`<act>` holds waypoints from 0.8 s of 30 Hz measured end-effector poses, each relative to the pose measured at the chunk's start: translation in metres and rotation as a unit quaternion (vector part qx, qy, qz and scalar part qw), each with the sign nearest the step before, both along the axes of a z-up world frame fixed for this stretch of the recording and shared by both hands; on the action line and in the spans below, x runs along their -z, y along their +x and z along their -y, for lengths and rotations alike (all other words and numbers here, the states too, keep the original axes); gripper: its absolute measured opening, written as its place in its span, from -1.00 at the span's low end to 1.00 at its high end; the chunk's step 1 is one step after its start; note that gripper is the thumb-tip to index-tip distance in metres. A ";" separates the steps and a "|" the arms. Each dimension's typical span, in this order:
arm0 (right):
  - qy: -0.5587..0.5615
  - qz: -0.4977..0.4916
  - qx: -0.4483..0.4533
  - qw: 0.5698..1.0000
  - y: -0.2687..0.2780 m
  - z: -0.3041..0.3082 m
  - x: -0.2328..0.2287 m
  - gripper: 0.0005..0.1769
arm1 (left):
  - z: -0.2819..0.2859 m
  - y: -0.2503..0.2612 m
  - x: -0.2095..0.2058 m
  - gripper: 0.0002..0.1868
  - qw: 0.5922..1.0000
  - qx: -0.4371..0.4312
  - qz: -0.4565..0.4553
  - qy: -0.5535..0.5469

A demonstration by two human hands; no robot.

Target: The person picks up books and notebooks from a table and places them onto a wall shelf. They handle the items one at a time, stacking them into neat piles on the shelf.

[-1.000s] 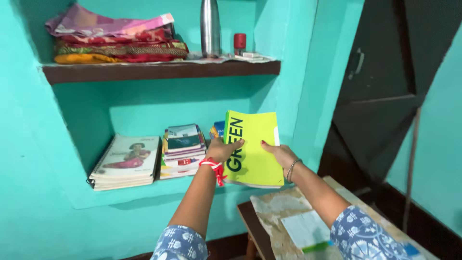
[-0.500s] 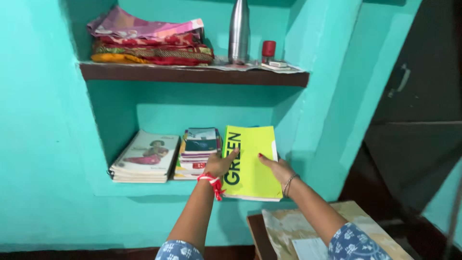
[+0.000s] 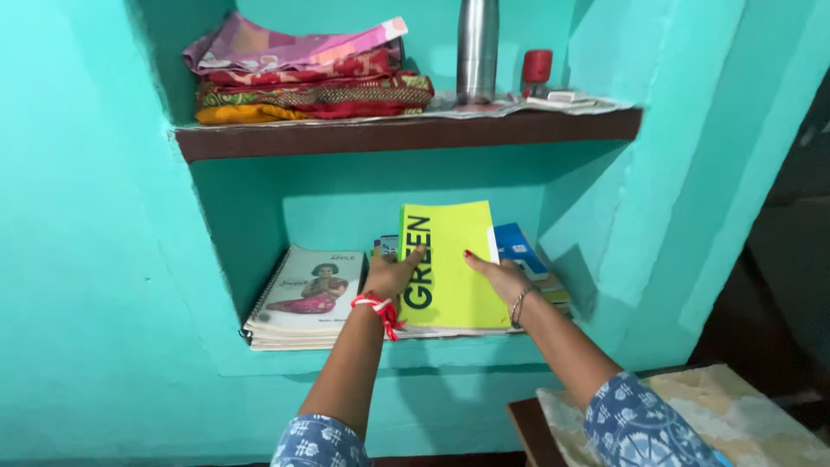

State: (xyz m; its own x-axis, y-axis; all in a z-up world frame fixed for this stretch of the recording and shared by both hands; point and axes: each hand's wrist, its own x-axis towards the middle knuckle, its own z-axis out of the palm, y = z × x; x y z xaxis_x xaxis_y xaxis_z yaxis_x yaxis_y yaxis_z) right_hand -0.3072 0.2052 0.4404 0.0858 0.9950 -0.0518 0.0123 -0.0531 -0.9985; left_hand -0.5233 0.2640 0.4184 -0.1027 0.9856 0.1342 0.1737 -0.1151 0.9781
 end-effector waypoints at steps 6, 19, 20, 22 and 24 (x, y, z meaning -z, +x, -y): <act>-0.004 0.036 0.034 0.999 -0.017 -0.039 -0.005 -0.38 | -0.024 -0.020 -0.005 -0.37 0.995 0.042 0.086 -0.015; -0.030 -0.007 -0.022 0.999 0.000 -0.195 0.019 -0.45 | -0.136 -0.006 0.040 -0.41 0.994 -0.018 0.111 0.008; -0.038 0.010 -0.020 0.999 0.001 -0.206 0.019 -0.44 | -0.146 -0.005 0.044 -0.40 0.993 -0.043 0.108 0.018; -0.027 -0.012 -0.050 0.998 0.002 -0.222 0.023 -0.48 | -0.161 -0.003 0.048 -0.44 0.992 -0.063 0.108 0.025; -0.048 -0.047 -0.080 0.995 0.001 -0.235 0.036 -0.50 | -0.165 -0.003 0.057 -0.47 0.990 -0.085 0.107 0.024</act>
State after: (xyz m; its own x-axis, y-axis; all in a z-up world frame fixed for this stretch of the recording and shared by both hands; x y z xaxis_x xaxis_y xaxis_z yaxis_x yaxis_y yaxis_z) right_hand -0.3064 0.4399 0.4045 -0.0824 0.9856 -0.1474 -0.0653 -0.1529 -0.9861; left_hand -0.5264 0.4294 0.3610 -0.2970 0.9450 0.1367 -0.0169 -0.1484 0.9888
